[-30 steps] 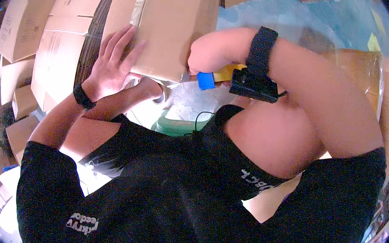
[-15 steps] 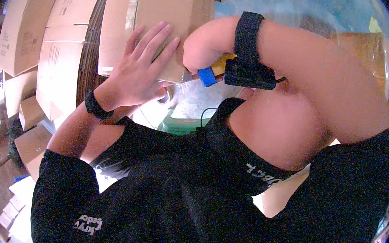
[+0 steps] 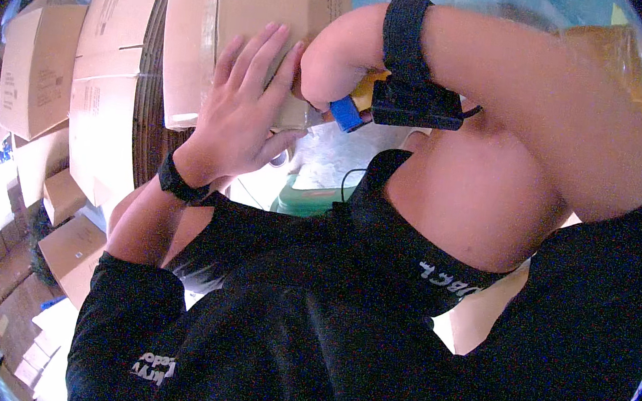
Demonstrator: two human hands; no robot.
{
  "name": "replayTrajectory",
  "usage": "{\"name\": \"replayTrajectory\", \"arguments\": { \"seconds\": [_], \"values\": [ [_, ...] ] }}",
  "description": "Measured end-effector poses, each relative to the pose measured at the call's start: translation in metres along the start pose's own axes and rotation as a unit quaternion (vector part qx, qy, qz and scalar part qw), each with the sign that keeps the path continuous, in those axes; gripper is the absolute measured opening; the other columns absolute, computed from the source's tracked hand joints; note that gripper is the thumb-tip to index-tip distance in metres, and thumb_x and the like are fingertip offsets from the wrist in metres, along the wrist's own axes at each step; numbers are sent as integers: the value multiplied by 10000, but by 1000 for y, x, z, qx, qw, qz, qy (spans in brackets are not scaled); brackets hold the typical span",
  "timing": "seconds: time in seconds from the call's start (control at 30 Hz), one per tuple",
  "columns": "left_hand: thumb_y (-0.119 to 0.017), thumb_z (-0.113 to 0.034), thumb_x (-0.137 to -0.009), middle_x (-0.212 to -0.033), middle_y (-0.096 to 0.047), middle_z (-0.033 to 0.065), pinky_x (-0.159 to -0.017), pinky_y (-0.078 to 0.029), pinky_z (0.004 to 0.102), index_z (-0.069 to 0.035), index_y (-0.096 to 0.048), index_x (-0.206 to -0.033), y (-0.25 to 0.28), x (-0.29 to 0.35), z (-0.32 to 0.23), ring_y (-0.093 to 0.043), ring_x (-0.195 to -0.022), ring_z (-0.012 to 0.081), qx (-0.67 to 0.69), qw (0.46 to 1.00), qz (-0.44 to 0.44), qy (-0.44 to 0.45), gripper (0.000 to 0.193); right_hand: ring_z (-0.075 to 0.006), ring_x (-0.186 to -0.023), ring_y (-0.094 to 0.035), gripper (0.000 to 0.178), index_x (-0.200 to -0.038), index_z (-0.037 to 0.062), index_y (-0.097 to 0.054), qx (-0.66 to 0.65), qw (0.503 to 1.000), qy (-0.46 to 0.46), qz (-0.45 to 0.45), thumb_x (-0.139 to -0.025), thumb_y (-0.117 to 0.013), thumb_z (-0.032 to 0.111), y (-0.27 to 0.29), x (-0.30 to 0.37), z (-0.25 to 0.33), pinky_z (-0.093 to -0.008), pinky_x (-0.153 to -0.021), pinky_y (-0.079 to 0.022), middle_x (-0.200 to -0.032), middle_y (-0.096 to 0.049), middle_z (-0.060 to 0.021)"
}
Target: The recorder is assembling and taping cardboard boxes, then filling them with pink packets and tissue paper in a factory or warehouse setting.
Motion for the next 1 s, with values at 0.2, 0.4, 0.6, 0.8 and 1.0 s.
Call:
{"name": "replayTrajectory", "arguments": {
  "seconds": [0.2, 0.4, 0.6, 0.8, 1.0],
  "values": [
    [-747, -443, -758, -1530, -366, 211, -1197, -187, 556, -5, -404, -1492, 3, -1, 3, -306, -1456, 371, 38, 999, -20, 12, 920, -347, -943, -699, 323, -994, 59, -773, 77, 996, 38, 25, -821, -599, 268, -2, -4, 7, -457, -828, -544, -1005, -736, -195],
    [-775, -421, -730, -1534, -364, 196, -1201, -190, 547, -15, -415, -1488, 5, -1, 4, -309, -1457, 361, 49, 998, -30, 22, 932, -340, -913, -702, 321, -1001, 46, -764, 89, 994, 52, 18, -822, -598, 255, -5, -11, 6, -464, -803, -550, -1001, -732, -198],
    [-812, -390, -679, -1528, -389, 167, -1207, -194, 532, -78, -439, -1492, 6, -2, 7, -331, -1454, 347, 83, 995, -43, 34, 947, -331, -897, -704, 323, -995, 26, -755, 85, 994, 62, 17, -824, -598, 252, -5, -11, 4, -462, -796, -554, -1009, -732, -196],
    [-833, -290, -649, -1441, -471, 133, -1161, -277, 513, -169, -572, -1358, 10, 1, 9, -402, -1394, 350, 131, 988, -78, 26, 765, -355, -910, -699, 315, -1025, 31, -741, -22, 1000, -9, 10, -873, -563, 242, -9, -18, -17, -469, -803, -553, -1013, -730, -197],
    [-811, -187, -672, -1307, -566, 58, -984, -448, 438, -276, -724, -1033, 5, 12, 4, -528, -1217, 290, 138, 984, -105, -34, 382, -380, -939, -688, 333, -1072, 37, -732, 90, 994, 56, -10, -934, -513, 246, -4, -32, -25, -494, -834, -534, -1055, -721, -203]
  ]
}}
Point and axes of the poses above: each hand's wrist, its own x-axis away from the middle knuckle, its own y-axis out of the back of the hand, z = x × y, the point moved 7 cm from there along -x, towards the middle knuckle
